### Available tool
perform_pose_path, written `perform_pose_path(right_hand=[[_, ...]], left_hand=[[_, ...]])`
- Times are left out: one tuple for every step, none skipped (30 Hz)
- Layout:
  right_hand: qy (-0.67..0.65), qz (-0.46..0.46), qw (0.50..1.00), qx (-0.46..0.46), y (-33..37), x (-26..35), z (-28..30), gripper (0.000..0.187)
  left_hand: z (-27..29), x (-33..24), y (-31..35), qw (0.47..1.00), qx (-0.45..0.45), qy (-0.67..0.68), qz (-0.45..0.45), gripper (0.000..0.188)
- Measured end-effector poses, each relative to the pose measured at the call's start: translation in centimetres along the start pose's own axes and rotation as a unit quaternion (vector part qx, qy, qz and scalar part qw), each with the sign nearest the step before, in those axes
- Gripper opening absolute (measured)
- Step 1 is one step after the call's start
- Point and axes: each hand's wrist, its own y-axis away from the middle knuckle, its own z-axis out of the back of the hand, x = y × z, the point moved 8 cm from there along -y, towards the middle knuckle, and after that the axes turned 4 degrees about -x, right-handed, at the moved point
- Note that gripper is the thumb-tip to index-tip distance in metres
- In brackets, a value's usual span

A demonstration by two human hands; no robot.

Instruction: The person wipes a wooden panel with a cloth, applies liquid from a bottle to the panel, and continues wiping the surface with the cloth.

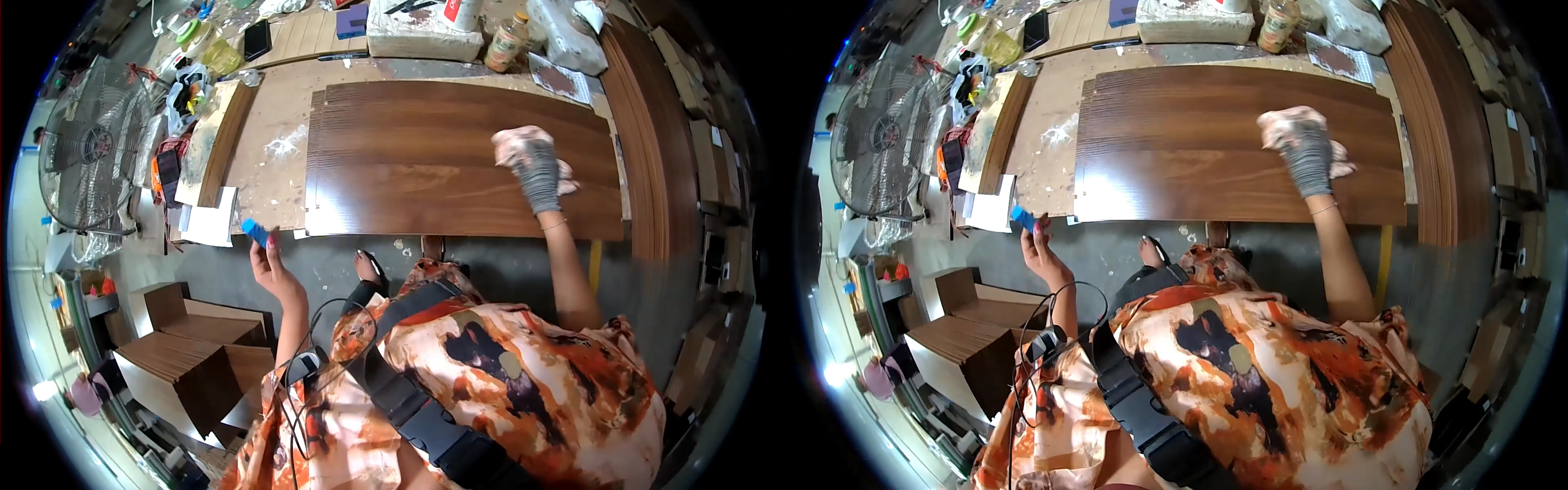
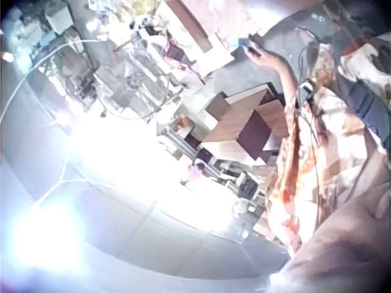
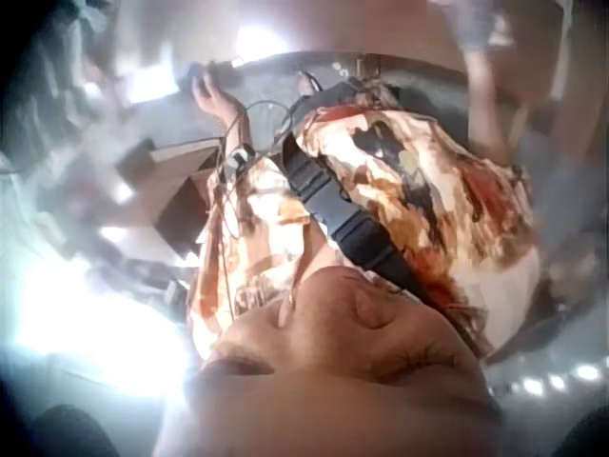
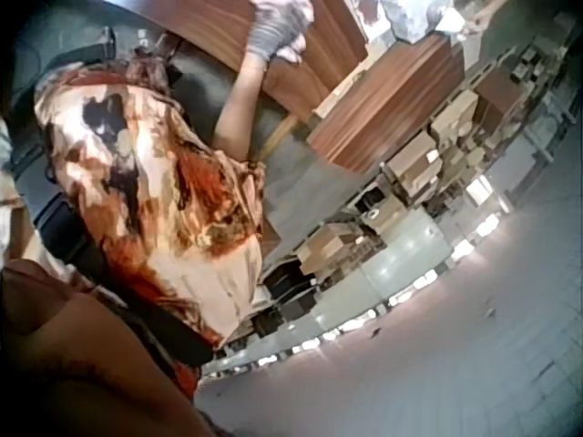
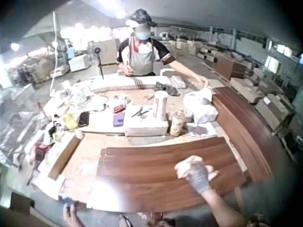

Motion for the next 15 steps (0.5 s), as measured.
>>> perform_pose_path(right_hand=[[0.221, 0.075, 0.972, -0.02, 0.5, 2.3, 0.5, 0.02], [0.425, 0.136, 0.893, -0.063, 1.2, 4.3, 0.6, 0.02], [0.448, 0.173, 0.873, -0.084, 3.0, 11.5, -3.5, 0.021], [0.444, 0.105, 0.887, -0.067, 4.8, 11.4, -5.8, 0.023], [0.389, 0.028, 0.921, -0.005, 6.7, 11.1, -9.5, 0.03], [0.337, 0.137, 0.929, -0.065, 9.3, 14.6, -13.4, 0.029], [0.345, 0.205, 0.915, -0.041, 11.4, 19.3, -17.6, 0.028], [0.338, 0.158, 0.928, 0.007, 11.9, 21.9, -20.4, 0.028], [0.347, 0.062, 0.923, 0.153, 12.3, 22.3, -25.2, 0.03], [0.36, -0.043, 0.886, 0.288, 13.4, 22.9, -29.2, 0.033], [0.339, -0.051, 0.858, 0.382, 15.0, 23.6, -32.6, 0.035], [0.32, 0.069, 0.903, 0.279, 16.2, 24.6, -32.4, 0.037], [0.299, 0.183, 0.923, 0.16, 17.6, 25.4, -30.8, 0.039], [0.299, 0.137, 0.919, 0.217, 17.6, 23.8, -30.2, 0.042], [0.337, 0.177, 0.911, 0.158, 18.2, 22.4, -28.0, 0.045]], left_hand=[[-2.2, 0.5, -0.6, 1.0, 0.022, 0.014, -0.01, 0.03], [-2.3, 0.0, -1.3, 0.998, 0.052, 0.026, -0.018, 0.029], [-0.7, -0.3, -2.0, 0.997, 0.068, 0.035, -0.024, 0.029], [-1.1, -0.7, -2.6, 0.995, 0.092, 0.031, -0.02, 0.028], [-1.0, -1.1, -2.9, 0.993, 0.11, 0.023, -0.019, 0.028], [-0.9, -1.2, -3.3, 0.992, 0.126, 0.022, -0.013, 0.027], [-0.4, -0.8, -3.4, 0.99, 0.138, 0.04, 0.0, 0.026], [-1.2, 0.0, -3.1, 0.988, 0.146, 0.045, -0.006, 0.026], [-1.3, 0.4, -3.5, 0.985, 0.168, 0.043, -0.006, 0.025], [-2.0, 0.7, -3.8, 0.981, 0.187, 0.041, 0.001, 0.025], [-1.0, 1.1, -4.2, 0.982, 0.184, 0.032, -0.002, 0.025], [-0.8, 0.6, -4.4, 0.981, 0.194, 0.015, -0.01, 0.026], [-1.4, -0.1, -4.5, 0.977, 0.214, -0.001, -0.019, 0.026], [-1.6, -0.3, -4.8, 0.974, 0.225, 0.011, -0.019, 0.027], [-2.6, -0.9, -4.7, 0.97, 0.241, 0.012, -0.023, 0.027]])
